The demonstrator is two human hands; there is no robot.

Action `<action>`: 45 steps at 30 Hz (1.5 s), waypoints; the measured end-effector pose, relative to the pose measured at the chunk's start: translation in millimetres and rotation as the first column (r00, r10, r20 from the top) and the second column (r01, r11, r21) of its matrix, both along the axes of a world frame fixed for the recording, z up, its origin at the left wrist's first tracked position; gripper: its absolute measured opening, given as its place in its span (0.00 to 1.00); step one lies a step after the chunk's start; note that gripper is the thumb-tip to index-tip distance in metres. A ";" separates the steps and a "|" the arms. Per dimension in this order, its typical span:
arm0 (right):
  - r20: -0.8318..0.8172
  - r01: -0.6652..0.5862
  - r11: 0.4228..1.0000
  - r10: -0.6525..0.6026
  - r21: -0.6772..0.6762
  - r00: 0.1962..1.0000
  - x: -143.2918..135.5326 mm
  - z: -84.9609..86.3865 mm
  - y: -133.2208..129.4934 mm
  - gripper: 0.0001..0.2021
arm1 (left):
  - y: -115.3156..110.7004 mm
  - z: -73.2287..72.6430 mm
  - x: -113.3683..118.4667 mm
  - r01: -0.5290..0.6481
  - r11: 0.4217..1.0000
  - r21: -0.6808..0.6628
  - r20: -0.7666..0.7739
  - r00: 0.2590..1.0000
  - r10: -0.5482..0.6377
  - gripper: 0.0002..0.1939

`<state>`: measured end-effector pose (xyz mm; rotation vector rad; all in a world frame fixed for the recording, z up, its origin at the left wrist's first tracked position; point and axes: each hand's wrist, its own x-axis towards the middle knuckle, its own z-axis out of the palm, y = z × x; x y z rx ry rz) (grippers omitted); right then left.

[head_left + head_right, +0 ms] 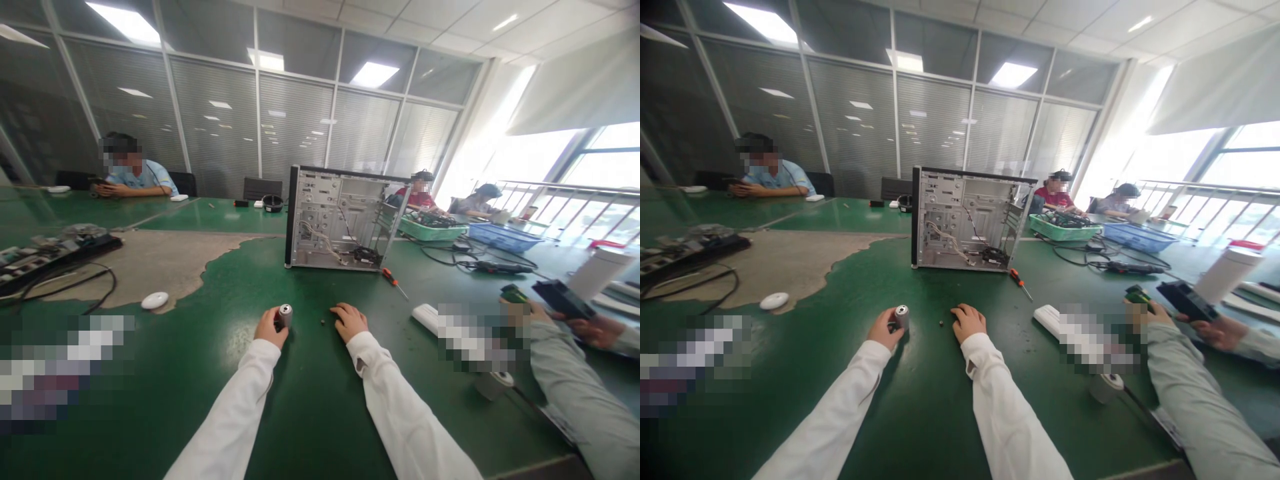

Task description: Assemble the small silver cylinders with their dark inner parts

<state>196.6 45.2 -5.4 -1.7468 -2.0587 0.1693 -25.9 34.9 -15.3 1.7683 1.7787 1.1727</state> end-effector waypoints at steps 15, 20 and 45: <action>-0.002 -0.003 1.000 0.003 0.022 1.000 0.7 0.5 2.6 0.17 | 2.1 -0.4 1.8 -0.058 0.998 -0.023 0.023 0.998 0.059 0.23; 0.003 -0.004 1.000 0.004 0.021 1.000 -0.1 0.0 3.6 0.17 | 1.5 0.0 4.1 -0.064 0.997 -0.035 0.087 0.994 0.067 0.22; 0.008 0.015 0.999 -0.015 -0.033 1.000 -1.5 -7.5 10.3 0.17 | -7.7 4.3 11.2 0.095 0.994 -0.052 0.210 0.974 -0.082 0.24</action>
